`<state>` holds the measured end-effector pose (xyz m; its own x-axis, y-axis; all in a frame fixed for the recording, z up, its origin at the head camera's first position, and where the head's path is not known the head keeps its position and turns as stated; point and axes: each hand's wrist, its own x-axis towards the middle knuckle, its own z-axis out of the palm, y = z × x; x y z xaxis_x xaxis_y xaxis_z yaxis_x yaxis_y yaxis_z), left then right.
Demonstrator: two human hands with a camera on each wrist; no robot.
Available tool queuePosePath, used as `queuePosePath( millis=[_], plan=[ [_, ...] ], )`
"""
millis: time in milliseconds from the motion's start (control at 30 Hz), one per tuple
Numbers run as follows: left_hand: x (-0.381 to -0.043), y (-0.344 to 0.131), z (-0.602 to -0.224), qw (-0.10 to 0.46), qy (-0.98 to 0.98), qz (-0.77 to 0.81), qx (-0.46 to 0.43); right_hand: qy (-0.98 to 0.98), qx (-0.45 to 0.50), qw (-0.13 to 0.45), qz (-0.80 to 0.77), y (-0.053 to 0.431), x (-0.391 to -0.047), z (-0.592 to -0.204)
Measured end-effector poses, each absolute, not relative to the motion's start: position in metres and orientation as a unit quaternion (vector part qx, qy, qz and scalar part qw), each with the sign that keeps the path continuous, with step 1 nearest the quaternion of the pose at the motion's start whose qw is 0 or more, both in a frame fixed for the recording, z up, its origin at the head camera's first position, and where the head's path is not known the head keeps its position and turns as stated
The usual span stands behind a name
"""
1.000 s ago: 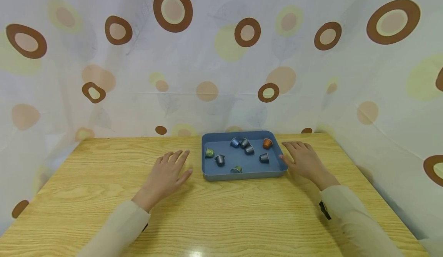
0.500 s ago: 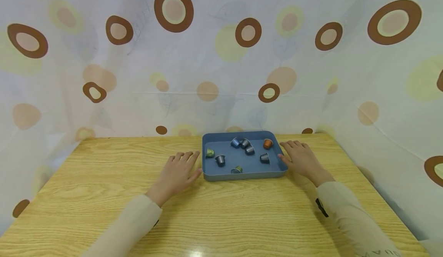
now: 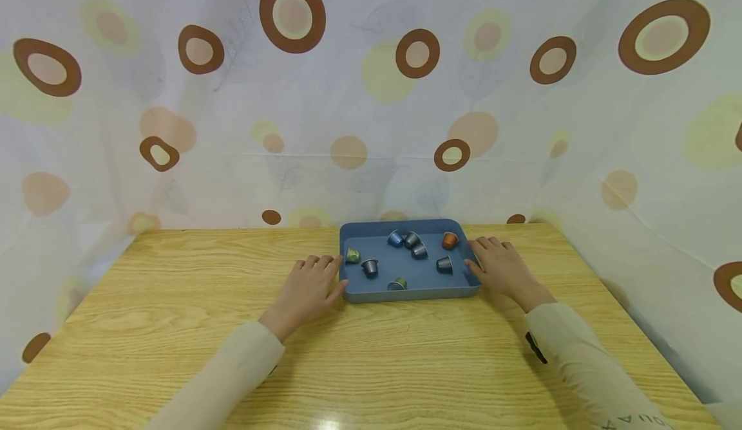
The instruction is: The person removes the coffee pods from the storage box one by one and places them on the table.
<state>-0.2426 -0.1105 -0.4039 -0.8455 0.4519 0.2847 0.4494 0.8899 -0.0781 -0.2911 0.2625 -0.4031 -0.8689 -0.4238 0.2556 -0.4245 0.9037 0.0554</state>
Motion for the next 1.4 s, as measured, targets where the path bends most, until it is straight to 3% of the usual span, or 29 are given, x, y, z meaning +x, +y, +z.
queuePosePath(
  millis=[567, 1400],
  plan=[
    [-0.2459, -0.1016, -0.4083, 0.121, -0.969, -0.016, -0.216, -0.969, 0.219, 0.115, 0.018, 0.2623, -0.2905, -0.4049],
    [-0.2460, -0.1014, -0.4061, 0.128, -0.968, -0.026, -0.214, -0.968, 0.225, 0.111, 0.016, 0.2576, -0.2866, -0.4022]
  ],
)
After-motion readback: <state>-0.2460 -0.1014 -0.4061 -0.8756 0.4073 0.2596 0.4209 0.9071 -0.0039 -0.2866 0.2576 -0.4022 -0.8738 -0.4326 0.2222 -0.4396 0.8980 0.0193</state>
